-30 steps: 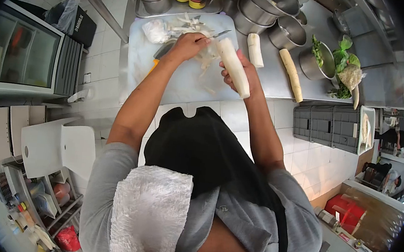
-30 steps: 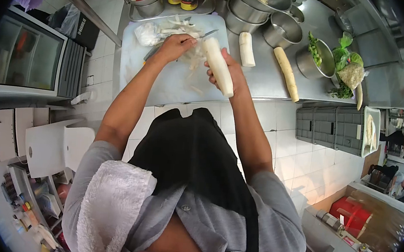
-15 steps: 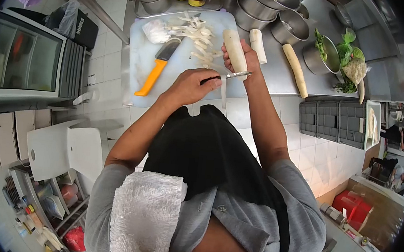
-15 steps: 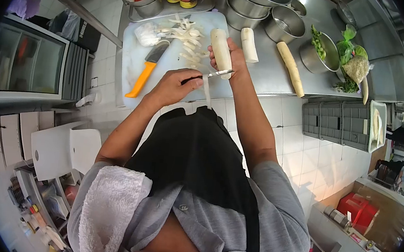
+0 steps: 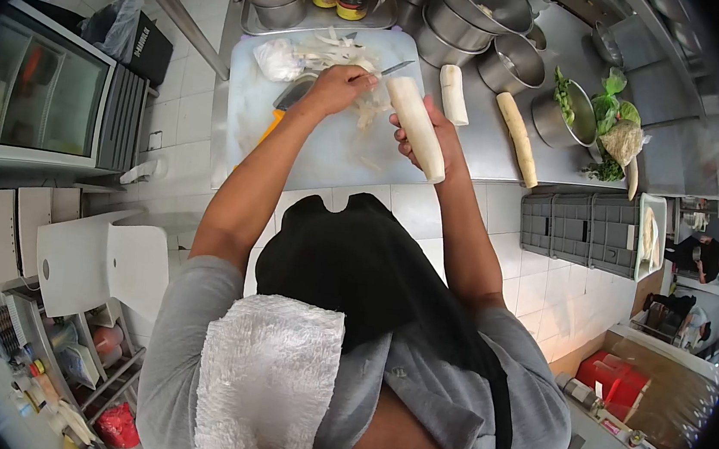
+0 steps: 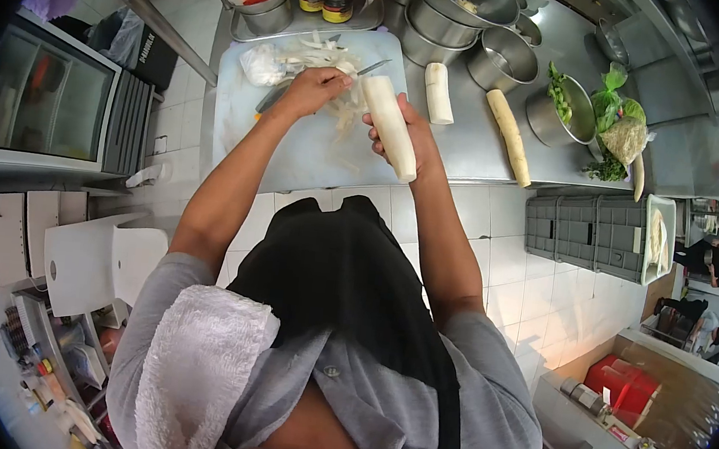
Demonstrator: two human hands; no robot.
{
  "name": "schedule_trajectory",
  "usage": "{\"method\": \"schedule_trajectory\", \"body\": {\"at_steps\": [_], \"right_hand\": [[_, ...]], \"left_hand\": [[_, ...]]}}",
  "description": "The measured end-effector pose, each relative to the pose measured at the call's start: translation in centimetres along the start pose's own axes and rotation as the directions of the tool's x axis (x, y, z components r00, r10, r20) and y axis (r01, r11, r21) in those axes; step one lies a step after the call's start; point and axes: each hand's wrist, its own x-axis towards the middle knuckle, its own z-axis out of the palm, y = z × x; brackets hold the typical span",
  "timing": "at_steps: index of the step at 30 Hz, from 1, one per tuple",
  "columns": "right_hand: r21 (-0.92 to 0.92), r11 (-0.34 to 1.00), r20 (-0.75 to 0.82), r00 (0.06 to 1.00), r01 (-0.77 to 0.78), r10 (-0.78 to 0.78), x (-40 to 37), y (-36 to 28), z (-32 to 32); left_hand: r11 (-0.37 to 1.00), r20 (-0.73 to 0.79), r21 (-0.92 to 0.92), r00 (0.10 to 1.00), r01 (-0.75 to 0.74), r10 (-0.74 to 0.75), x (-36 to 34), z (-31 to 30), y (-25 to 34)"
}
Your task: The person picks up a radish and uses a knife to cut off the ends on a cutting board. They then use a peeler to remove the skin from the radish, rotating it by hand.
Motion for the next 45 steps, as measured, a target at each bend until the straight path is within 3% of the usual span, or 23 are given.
{"method": "schedule_trajectory", "body": {"at_steps": [3,4,7,9,13,17,20,23,27,28,31,34,36,45], "right_hand": [[0.13,0.991,-0.123,0.992,0.028,-0.012,0.5,-0.5,0.1],[0.151,0.988,-0.103,0.995,0.015,0.0,0.8,-0.7,-0.7],[0.179,0.984,-0.047,0.999,0.011,-0.002,3.0,-1.2,-2.7],[0.184,0.981,-0.044,0.997,0.066,-0.059,4.5,-0.8,-3.2],[0.185,0.983,0.023,0.999,0.02,-0.024,5.0,-0.9,-2.8],[0.185,0.982,0.002,1.0,0.029,-0.029,5.2,-0.9,-1.8],[0.165,0.984,-0.042,0.997,0.067,-0.061,4.6,-0.8,-0.9],[0.132,0.991,-0.064,0.998,0.013,-0.005,3.2,-0.9,-0.1],[0.014,0.997,0.03,0.997,-0.078,0.077,1.3,0.1,-1.7],[0.039,0.999,-0.053,0.999,-0.001,0.003,0.7,0.4,-0.4],[0.121,0.992,-0.171,0.985,0.047,-0.026,0.5,-0.3,0.3],[0.183,0.983,-0.079,0.997,0.023,-0.009,2.4,-0.8,-2.6],[0.126,0.991,0.008,0.999,0.043,-0.044,3.8,-1.1,-3.7],[0.14,0.989,-0.077,0.996,0.054,-0.043,5.1,-1.1,-0.3]], "left_hand": [[0.989,-0.063,-0.074,0.99,-0.13,0.126,-2.7,1.0,0.3],[0.981,-0.011,-0.155,0.993,-0.114,0.114,-3.8,0.9,0.9],[0.955,-0.042,-0.181,0.972,-0.236,0.232,-7.2,2.2,1.2],[0.97,0.035,-0.124,0.976,-0.211,0.217,-9.0,2.1,1.9],[0.974,0.108,-0.04,0.968,-0.225,0.228,-11.3,1.9,3.5],[0.939,0.069,-0.039,0.937,-0.342,0.344,-11.4,2.5,3.1],[0.94,0.066,0.009,0.938,-0.34,0.339,-11.1,2.4,3.1],[0.934,-0.033,-0.134,0.944,-0.331,0.329,-7.3,3.1,0.2],[0.995,-0.015,-0.057,0.997,-0.082,0.082,-0.2,0.7,-2.2],[0.999,-0.016,-0.023,0.999,-0.042,0.041,0.5,0.1,-1.4],[0.993,0.0,-0.112,1.0,-0.025,0.025,-1.8,-0.1,-0.4],[0.964,-0.013,-0.21,0.986,-0.166,0.167,-4.8,1.4,-0.5],[0.968,0.023,-0.166,0.98,-0.191,0.197,-7.6,1.8,0.8],[0.937,0.064,-0.013,0.935,-0.348,0.348,-11.4,1.9,3.3]]}}
